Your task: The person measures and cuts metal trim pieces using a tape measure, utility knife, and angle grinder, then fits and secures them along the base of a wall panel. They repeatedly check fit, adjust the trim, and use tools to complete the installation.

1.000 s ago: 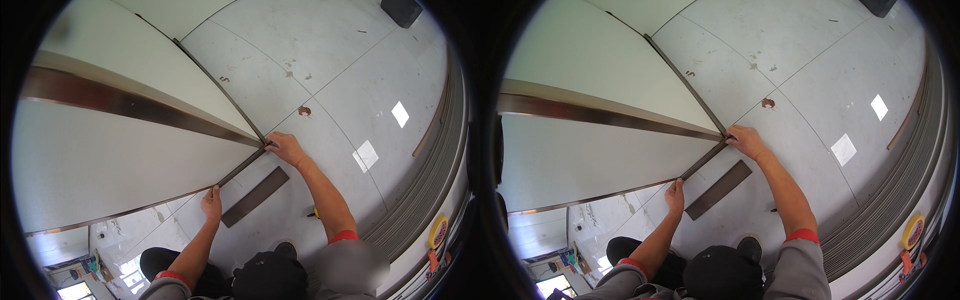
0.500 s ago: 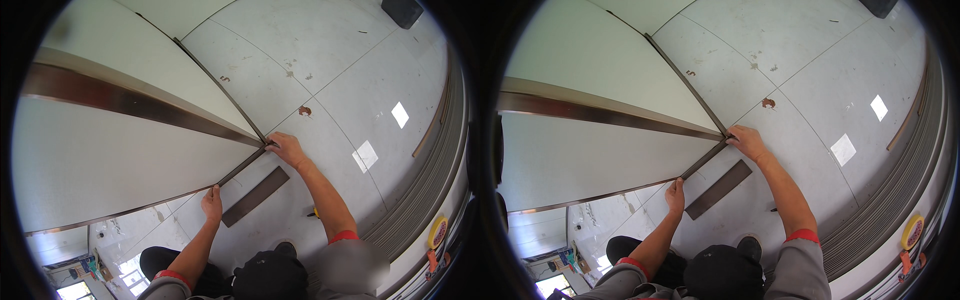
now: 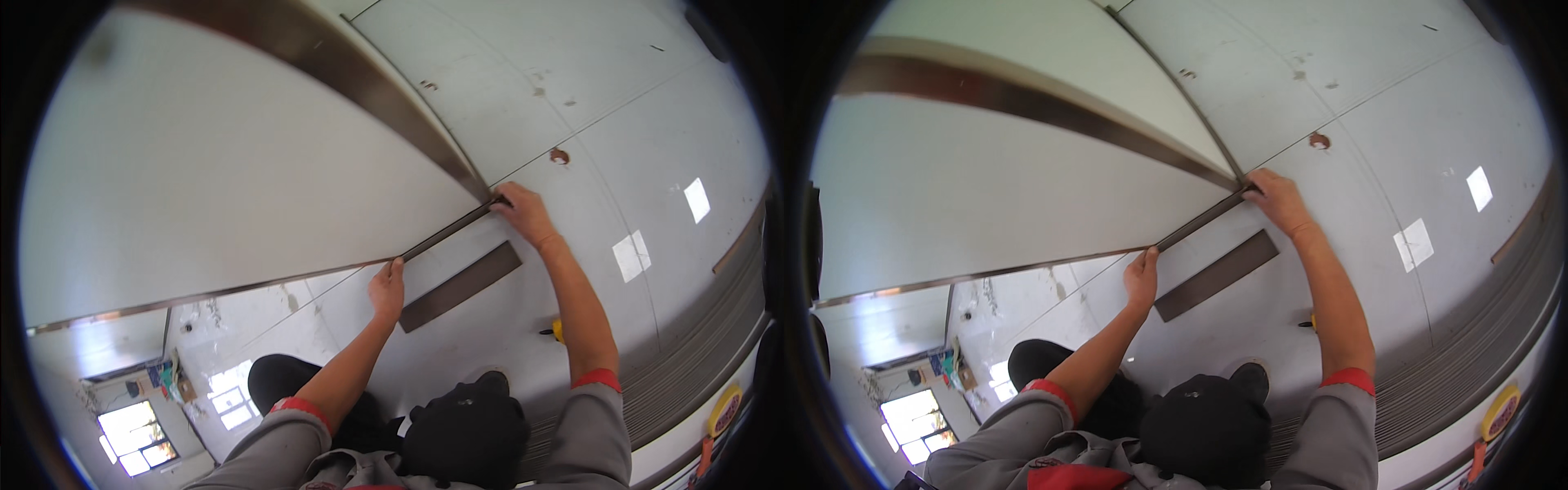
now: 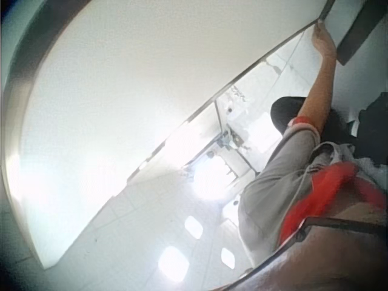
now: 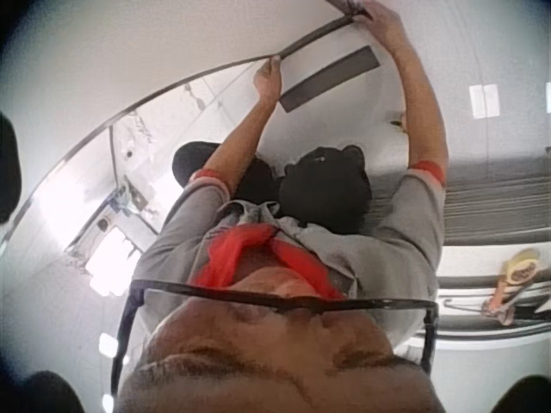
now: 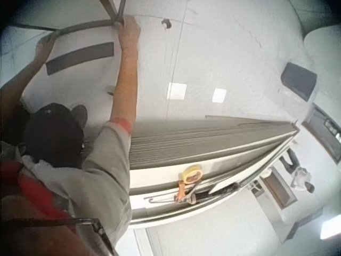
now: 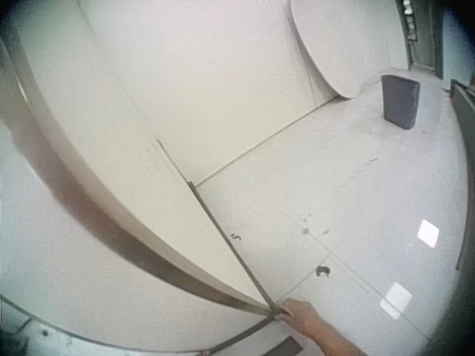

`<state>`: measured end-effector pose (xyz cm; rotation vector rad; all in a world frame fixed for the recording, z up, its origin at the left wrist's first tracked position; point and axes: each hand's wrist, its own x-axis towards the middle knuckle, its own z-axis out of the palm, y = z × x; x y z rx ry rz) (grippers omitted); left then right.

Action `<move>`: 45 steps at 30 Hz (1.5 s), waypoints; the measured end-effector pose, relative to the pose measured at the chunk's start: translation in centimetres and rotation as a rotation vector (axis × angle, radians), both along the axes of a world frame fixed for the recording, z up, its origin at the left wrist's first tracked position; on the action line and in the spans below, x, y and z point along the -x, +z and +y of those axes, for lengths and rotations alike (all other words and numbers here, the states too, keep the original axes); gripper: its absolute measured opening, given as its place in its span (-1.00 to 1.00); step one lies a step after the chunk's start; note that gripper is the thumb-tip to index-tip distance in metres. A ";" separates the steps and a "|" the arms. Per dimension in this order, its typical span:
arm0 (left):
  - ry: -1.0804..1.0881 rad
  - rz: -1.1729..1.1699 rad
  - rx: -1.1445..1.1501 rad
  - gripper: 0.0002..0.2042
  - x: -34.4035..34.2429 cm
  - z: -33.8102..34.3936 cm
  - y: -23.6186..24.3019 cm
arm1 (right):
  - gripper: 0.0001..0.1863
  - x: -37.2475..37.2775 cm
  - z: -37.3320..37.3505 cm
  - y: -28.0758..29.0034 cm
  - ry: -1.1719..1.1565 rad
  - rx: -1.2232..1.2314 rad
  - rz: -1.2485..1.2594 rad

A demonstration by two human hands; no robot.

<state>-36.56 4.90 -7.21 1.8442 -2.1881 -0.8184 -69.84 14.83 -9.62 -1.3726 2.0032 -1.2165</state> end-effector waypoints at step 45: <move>-0.006 0.067 0.010 -0.50 0.7 0.2 0.4 | -0.74 1.1 0.2 -1.6 0.075 -0.034 0.075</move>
